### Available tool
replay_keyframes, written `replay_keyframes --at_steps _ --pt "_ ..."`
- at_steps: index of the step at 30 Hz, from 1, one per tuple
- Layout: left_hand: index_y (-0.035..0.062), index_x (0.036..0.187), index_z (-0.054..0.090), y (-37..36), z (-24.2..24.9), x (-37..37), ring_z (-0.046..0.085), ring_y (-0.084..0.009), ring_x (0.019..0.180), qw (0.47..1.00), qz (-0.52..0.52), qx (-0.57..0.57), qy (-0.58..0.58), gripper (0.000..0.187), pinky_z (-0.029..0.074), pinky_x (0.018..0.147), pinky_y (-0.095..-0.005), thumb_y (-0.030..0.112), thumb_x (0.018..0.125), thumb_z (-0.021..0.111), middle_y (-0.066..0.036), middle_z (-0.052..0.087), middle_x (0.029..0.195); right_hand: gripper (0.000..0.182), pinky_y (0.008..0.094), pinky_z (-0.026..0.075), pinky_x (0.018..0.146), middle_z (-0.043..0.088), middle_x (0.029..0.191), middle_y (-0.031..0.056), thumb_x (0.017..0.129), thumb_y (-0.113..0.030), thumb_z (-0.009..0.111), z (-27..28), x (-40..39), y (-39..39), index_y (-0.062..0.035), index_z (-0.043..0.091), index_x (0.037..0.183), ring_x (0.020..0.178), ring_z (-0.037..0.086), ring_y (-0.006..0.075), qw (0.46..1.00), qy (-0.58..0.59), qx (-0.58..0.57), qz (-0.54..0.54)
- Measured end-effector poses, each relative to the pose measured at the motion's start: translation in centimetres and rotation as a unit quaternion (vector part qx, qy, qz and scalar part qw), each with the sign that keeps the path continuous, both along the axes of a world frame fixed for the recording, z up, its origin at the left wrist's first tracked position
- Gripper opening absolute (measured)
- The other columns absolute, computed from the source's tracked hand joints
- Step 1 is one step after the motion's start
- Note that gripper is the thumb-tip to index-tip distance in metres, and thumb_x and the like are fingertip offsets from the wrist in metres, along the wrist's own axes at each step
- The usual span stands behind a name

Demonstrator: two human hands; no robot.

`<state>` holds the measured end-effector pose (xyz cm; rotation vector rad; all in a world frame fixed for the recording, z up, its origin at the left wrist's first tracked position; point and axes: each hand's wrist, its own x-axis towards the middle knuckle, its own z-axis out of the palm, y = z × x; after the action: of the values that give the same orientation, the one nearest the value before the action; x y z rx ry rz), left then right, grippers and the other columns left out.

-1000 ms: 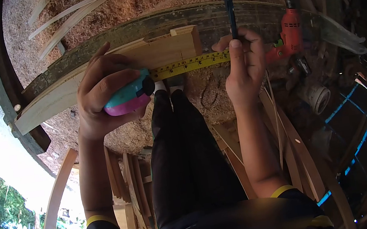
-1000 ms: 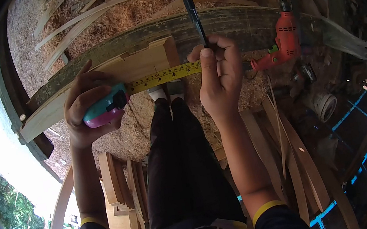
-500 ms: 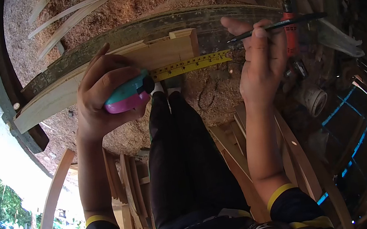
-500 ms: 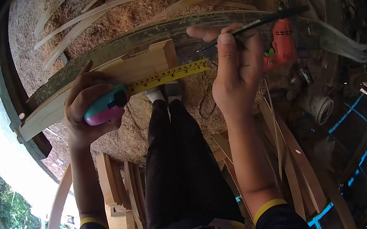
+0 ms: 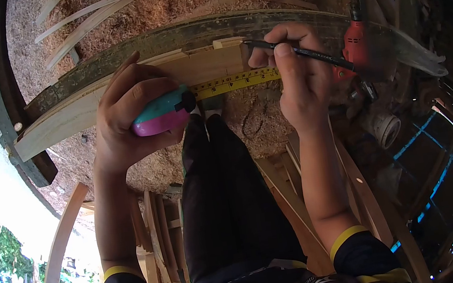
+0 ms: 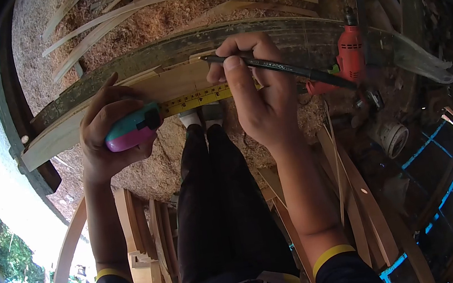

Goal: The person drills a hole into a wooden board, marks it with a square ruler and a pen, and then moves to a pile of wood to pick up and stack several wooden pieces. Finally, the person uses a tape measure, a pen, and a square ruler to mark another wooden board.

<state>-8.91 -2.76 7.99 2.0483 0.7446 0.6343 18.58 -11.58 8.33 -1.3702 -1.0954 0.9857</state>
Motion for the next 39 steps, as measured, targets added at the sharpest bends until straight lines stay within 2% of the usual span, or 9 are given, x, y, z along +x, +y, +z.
replay_keyframes --at_steps 3,10,18,24,30,39 --pt "0.0129 0.111 0.078 0.0 0.0 0.0 0.077 -0.0300 0.105 1.000 0.003 0.001 0.007 0.046 0.047 0.121 -0.0620 0.017 0.068 0.095 -0.006 0.078 0.105 0.014 0.0317 0.058 0.084 0.073 0.098 0.0087 0.116 -0.014 0.054 0.2 0.2 0.1 -0.0020 0.061 0.119 0.091 0.070 0.0137 1.000 -0.024 -0.002 -0.008" --pt "0.0121 0.112 0.078 0.2 -0.1 0.0 0.077 -0.0307 0.104 1.000 0.000 -0.002 0.003 0.047 0.047 0.122 -0.0609 0.016 0.068 0.094 -0.006 0.077 0.105 0.015 0.0321 0.058 0.085 0.073 0.099 0.0081 0.115 -0.013 0.056 -1.2 -0.7 -0.5 -0.0025 0.061 0.123 0.092 0.069 0.0127 1.000 -0.016 -0.025 -0.001" --pt "0.0107 0.113 0.077 0.2 0.0 0.0 0.077 -0.0302 0.103 1.000 0.000 -0.002 0.005 0.049 0.048 0.121 -0.0606 0.016 0.067 0.095 -0.007 0.077 0.105 0.011 0.0262 0.053 0.076 0.072 0.094 0.0058 0.111 -0.006 0.061 -1.4 -1.0 0.4 -0.0025 0.062 0.121 0.084 0.066 0.0069 1.000 0.014 -0.013 0.006" --pt "0.0109 0.113 0.077 0.2 0.1 -0.2 0.077 -0.0307 0.104 1.000 0.002 -0.009 0.009 0.049 0.048 0.121 -0.0607 0.016 0.068 0.095 -0.008 0.076 0.106 0.007 0.0255 0.052 0.071 0.072 0.090 0.0038 0.112 -0.009 0.060 -1.8 -1.2 0.5 -0.0034 0.061 0.115 0.077 0.064 0.0055 0.999 -0.004 -0.033 0.012" --pt "0.0097 0.115 0.076 0.4 0.1 -0.3 0.077 -0.0302 0.100 1.000 -0.009 -0.004 0.013 0.050 0.050 0.120 -0.0605 0.017 0.070 0.096 -0.008 0.075 0.104 0.011 0.0265 0.052 0.071 0.071 0.088 0.0044 0.114 -0.014 0.059 -1.5 -1.5 0.5 -0.0034 0.060 0.114 0.076 0.064 0.0064 0.998 -0.011 -0.066 0.006" --pt "0.0095 0.112 0.076 0.0 0.1 0.2 0.076 -0.0295 0.097 1.000 0.000 -0.014 0.010 0.048 0.052 0.117 -0.0571 0.017 0.069 0.096 -0.007 0.074 0.101 0.014 0.0293 0.053 0.070 0.071 0.086 0.0056 0.115 -0.017 0.057 -1.8 -1.5 0.8 -0.0028 0.059 0.114 0.073 0.067 0.0095 0.998 -0.026 -0.052 0.013"
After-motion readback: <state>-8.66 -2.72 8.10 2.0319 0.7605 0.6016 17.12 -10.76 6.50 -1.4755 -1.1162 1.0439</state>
